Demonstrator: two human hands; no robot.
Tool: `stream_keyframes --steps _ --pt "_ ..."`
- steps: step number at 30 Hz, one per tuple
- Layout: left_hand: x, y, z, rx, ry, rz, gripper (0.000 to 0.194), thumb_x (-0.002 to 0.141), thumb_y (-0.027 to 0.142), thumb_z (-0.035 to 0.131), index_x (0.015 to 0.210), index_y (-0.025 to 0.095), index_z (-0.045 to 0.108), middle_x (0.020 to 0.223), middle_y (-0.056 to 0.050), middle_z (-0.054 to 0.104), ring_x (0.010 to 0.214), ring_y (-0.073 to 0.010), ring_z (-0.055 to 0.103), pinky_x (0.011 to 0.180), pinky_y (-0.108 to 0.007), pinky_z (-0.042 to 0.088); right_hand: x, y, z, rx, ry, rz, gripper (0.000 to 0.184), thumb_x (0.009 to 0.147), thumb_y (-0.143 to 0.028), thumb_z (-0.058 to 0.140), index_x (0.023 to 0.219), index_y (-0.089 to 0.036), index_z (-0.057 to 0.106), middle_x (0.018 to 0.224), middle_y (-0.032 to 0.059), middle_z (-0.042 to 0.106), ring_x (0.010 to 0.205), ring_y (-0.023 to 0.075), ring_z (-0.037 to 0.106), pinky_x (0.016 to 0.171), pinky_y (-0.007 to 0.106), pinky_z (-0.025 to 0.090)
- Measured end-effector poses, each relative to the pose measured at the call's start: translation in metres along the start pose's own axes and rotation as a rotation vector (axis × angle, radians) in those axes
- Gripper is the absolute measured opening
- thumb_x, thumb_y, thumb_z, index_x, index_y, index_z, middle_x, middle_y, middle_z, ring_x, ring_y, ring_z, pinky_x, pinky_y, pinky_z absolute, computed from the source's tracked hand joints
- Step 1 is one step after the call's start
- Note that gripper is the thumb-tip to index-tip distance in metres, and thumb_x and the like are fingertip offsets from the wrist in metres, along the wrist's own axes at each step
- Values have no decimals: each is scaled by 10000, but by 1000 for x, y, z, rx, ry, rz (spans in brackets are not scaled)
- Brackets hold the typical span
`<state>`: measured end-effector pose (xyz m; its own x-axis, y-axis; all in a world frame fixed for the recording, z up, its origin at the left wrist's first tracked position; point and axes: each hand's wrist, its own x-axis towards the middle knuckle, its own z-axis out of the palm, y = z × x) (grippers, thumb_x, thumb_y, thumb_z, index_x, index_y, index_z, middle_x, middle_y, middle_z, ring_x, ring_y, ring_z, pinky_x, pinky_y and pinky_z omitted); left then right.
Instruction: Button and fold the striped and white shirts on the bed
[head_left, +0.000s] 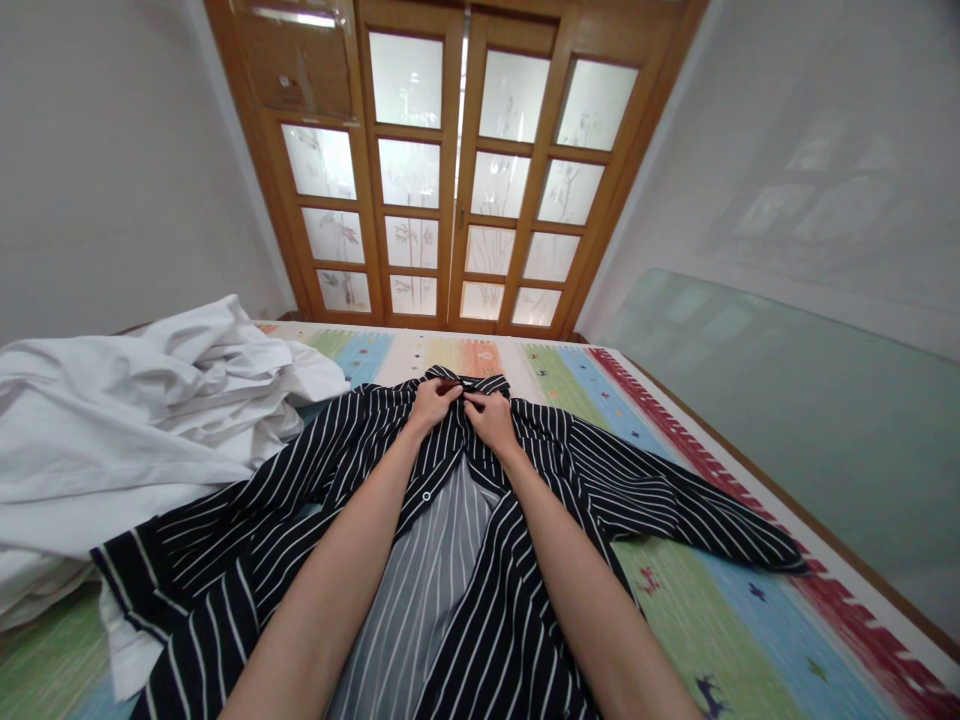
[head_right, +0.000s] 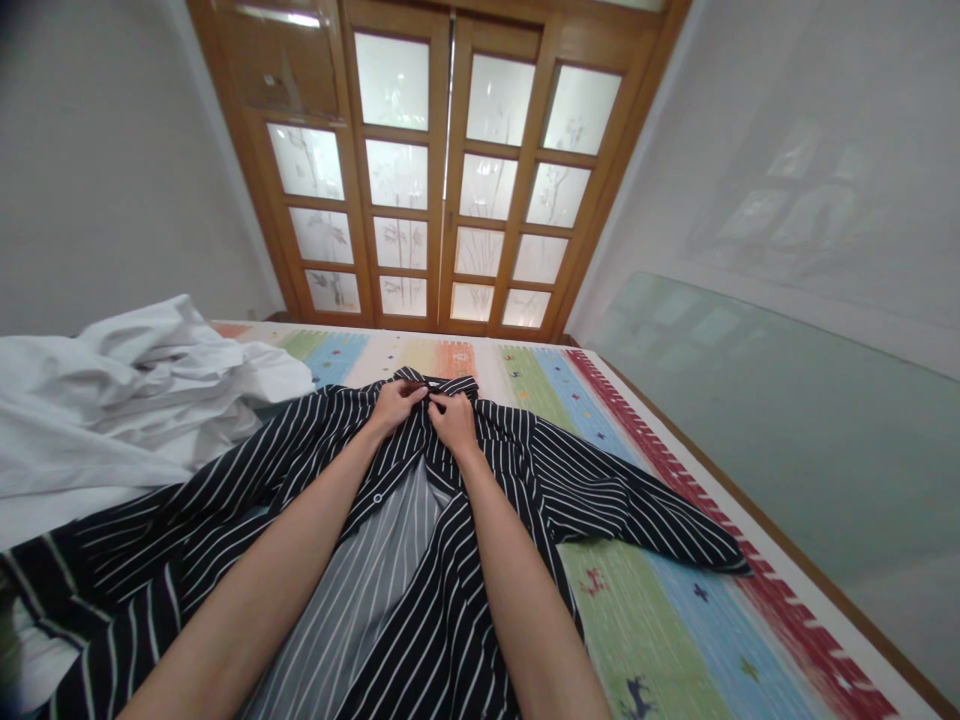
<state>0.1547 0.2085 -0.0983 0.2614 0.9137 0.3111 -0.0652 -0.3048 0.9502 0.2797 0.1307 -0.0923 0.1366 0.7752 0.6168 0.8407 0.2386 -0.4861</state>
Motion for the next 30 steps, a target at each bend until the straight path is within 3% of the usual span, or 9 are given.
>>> stream_keyframes --steps 5,12,18,26,30 --pt "0 0 1 -30 28 -2 192 681 186 736 843 135 645 819 -59 722 792 -182 681 810 -339 538 1 2 0 -26 -44 17 262 825 -171 568 990 -186 771 951 80 756 878 225 644 866 332 459" --pt "-2 1 0 -24 57 -26 234 692 190 700 851 160 531 702 -15 675 691 -158 664 716 -299 537 -2 -5 -3 -150 -155 -68 285 872 -163 511 1015 -199 754 961 70 715 917 227 589 880 322 433" --pt "-5 8 4 47 64 33 224 682 162 680 787 183 483 674 19 622 641 -134 622 661 -264 495 -4 -11 -6 -226 -175 -64 273 875 -164 495 946 -186 758 993 101 685 924 236 582 855 322 439" --pt "-13 19 10 110 10 103 232 698 154 640 764 206 424 651 38 588 624 -133 609 634 -250 465 5 -2 -4 145 5 242 234 844 -252 549 759 -160 746 754 72 737 726 203 664 741 289 483" --pt "-15 21 12 129 -5 137 238 705 164 632 750 213 403 653 50 556 632 -133 603 627 -243 454 6 3 -2 222 31 289 192 801 -269 597 730 -148 727 704 74 728 652 196 654 684 280 491"
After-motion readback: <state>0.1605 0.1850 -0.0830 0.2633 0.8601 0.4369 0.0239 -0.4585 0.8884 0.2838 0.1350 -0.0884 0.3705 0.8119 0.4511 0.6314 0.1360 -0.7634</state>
